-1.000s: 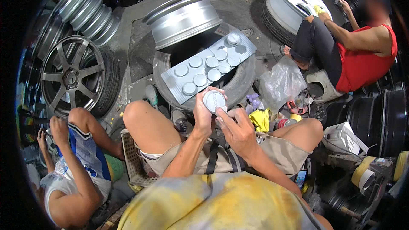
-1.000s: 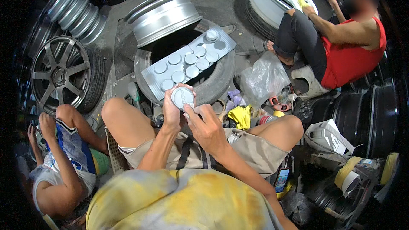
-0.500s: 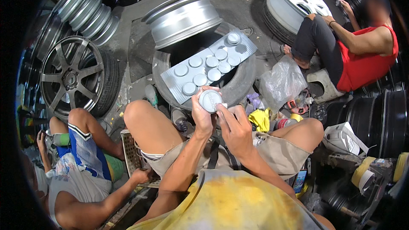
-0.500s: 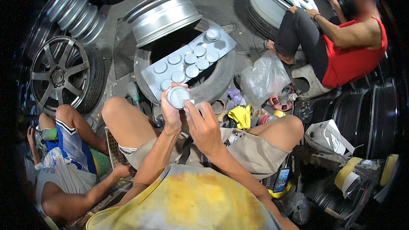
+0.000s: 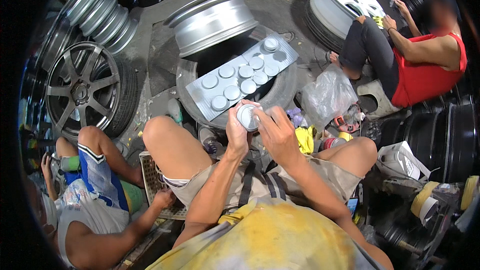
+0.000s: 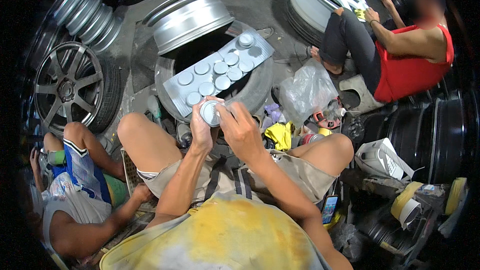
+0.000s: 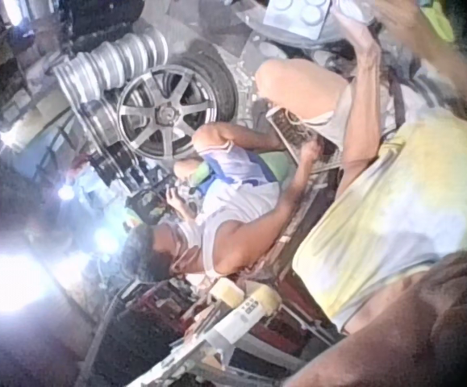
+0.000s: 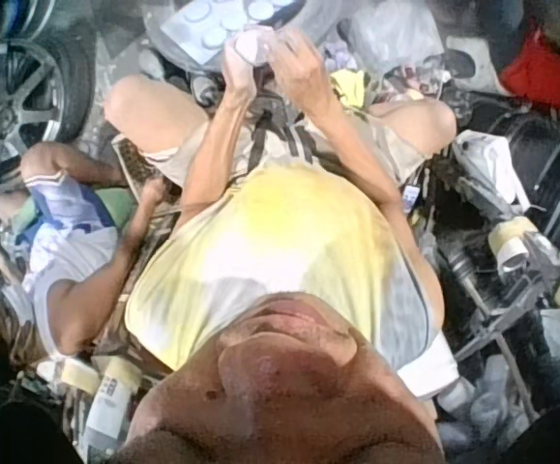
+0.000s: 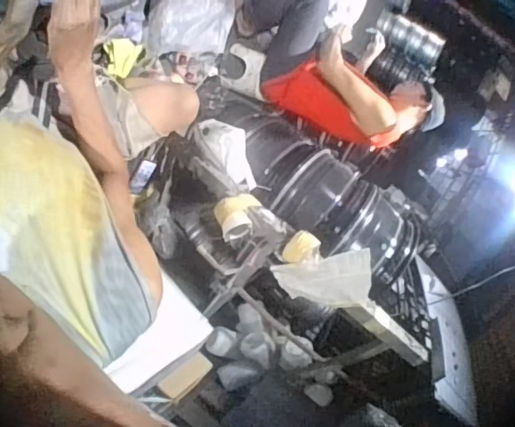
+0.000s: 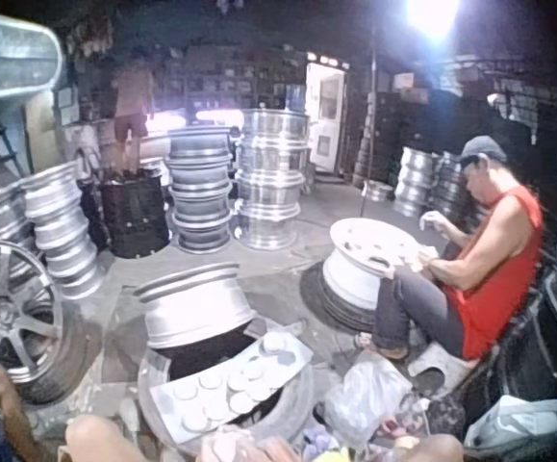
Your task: The person sits on the floor in a workshop and cleans small, round, silver metal caps using a yellow cloth. They wipe each cap individually and place them onto a metal tray. The person also handles a silver car wheel rim, wiping it with the cloth before setting it aside.
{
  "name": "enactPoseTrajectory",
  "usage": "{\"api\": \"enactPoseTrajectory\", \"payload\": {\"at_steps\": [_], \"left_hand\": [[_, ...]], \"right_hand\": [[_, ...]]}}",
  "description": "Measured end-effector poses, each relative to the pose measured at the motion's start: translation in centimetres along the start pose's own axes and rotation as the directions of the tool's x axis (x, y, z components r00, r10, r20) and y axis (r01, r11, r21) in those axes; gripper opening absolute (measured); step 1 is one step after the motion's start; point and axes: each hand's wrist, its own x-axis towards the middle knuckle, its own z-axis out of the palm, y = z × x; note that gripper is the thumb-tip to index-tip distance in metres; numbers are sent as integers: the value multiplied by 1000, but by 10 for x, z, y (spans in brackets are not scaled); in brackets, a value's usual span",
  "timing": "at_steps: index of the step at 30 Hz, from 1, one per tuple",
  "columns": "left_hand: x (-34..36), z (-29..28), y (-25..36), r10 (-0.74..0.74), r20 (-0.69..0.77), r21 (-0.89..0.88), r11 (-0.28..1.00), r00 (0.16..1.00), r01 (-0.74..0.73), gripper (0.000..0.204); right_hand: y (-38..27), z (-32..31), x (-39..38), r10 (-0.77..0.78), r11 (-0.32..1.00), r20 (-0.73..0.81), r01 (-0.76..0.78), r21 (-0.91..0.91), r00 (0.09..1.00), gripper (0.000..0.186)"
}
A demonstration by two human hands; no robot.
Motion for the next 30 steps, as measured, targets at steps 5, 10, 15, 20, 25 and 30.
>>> {"api": "enactPoseTrajectory", "payload": {"at_steps": [5, 10, 15, 20, 25, 30], "left_hand": [[2, 3, 2, -176, 41, -162, 970, 983, 181, 46], [-5, 9, 4, -253, 2, -121, 960, 968, 251, 45], [3, 3, 23, -442, 155, -122, 879, 883, 461, 40], [2, 1, 19, -480, 147, -151, 853, 865, 499, 37], [0, 9, 15, -348, -7, -72, 935, 937, 347, 42], [5, -2, 20, -228, 87, 51, 973, 970, 225, 57]], "right_hand": [[-8, 0, -31, 132, 991, -37, -131, 37, 991, 32], [6, -2, -7, -72, 991, 35, 67, 115, 997, 34], [17, -35, -19, -139, 990, 197, 138, 20, 970, 44], [13, -15, -1, -175, 984, 67, 174, 20, 982, 43], [-1, -7, -26, 67, 997, 26, -68, 30, 997, 29], [-21, -12, -23, 100, 970, 53, -109, 217, 994, 26]]}}
